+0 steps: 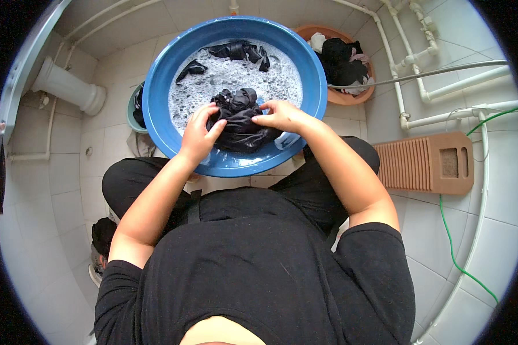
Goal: The person hand-washes dark-colored garments in a blue basin filled with soapy water. They scrub the clothes against a washboard, rinse them, and wring out the excess water before placing the items into a separate container.
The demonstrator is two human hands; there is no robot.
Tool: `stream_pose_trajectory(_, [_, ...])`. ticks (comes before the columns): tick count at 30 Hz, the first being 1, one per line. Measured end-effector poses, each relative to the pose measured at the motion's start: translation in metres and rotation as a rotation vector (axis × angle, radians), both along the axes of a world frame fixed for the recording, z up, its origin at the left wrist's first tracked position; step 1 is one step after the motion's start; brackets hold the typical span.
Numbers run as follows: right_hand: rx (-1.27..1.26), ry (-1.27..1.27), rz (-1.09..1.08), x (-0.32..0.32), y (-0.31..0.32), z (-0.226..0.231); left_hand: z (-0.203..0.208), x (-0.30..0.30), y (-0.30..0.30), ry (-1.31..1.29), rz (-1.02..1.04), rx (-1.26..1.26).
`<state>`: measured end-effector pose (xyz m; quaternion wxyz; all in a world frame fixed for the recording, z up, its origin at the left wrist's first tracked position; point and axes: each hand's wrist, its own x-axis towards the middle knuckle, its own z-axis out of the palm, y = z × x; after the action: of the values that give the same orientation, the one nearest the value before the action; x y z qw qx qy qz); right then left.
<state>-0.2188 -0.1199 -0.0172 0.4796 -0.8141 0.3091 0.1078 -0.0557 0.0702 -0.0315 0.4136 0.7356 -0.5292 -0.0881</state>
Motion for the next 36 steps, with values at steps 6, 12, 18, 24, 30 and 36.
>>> stream_pose_trajectory(6, [-0.061, 0.059, 0.199, -0.018, 0.003, 0.027, 0.013, 0.003, 0.023, 0.321, 0.027, 0.2])
stream_pose_trajectory(12, [-0.15, 0.253, 0.267, -0.039, 0.01, 0.027, 0.035, 0.011, 0.024, 0.347, -0.123, 0.383])
stream_pose_trajectory(18, [-0.469, -0.052, -0.002, -0.046, -0.006, 0.047, 0.055, 0.055, 0.019, 0.532, -0.127, 0.121])
stream_pose_trajectory(24, [-0.039, -0.333, -0.513, -0.047, -0.028, 0.081, 0.099, 0.063, 0.004, 0.93, -0.11, -0.198])
stream_pose_trajectory(30, [-0.137, -0.288, -0.213, -0.013, 0.008, 0.068, 0.151, 0.03, -0.001, 1.116, -0.319, -0.261])
stream_pose_trajectory(36, [-0.137, -0.443, -0.316, 0.046, 0.017, -0.026, 0.207, 0.016, -0.004, 1.068, -0.489, -0.334])
